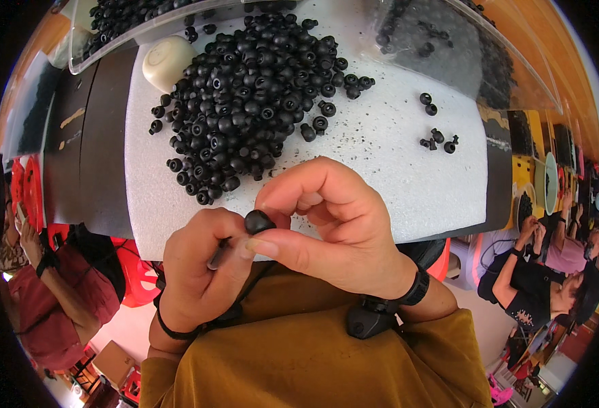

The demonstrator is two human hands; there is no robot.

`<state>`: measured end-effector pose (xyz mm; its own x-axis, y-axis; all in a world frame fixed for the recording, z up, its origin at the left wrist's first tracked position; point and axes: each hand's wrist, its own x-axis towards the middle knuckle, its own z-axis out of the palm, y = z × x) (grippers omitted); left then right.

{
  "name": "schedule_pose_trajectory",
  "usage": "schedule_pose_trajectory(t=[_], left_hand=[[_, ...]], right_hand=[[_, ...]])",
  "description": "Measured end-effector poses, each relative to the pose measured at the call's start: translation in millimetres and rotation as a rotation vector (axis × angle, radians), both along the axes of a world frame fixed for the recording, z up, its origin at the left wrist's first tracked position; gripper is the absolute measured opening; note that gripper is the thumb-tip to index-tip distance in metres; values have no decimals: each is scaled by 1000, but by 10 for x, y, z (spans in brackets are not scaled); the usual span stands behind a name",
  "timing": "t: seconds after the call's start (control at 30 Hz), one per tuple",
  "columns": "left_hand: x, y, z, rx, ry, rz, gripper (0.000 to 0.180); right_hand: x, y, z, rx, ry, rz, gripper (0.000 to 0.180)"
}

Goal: Trimming excess flash material from small black plastic or rubber components using a handheld knife.

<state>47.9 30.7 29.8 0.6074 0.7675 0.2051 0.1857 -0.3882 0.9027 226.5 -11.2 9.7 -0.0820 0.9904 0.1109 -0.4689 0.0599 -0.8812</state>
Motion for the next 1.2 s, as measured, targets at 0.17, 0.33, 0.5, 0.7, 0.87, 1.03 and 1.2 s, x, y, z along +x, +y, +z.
schedule_pose_trajectory(t=[0.17,0.33,0.5,0.7,0.87,1.03,1.2], left_hand=[[24,-26,-9,48,85,37,21],[21,-40,-21,57,95,30,22],[17,-47,-8,70,124,17,22],[26,-45,12,69,133,25,21],[43,-48,-7,61,177,44,20],[71,-64,-47,78,198,31,22],[54,-23,1,-98,330,28,19]], right_hand=[[40,-11,-22,41,-2,49,31],[50,-23,-18,73,-38,77,32],[39,-38,-24,88,-72,59,30],[70,-33,-34,158,-186,31,29],[87,-51,0,131,-185,50,28],[58,-33,17,164,-182,15,27],[155,35,68,468,-214,219,37]])
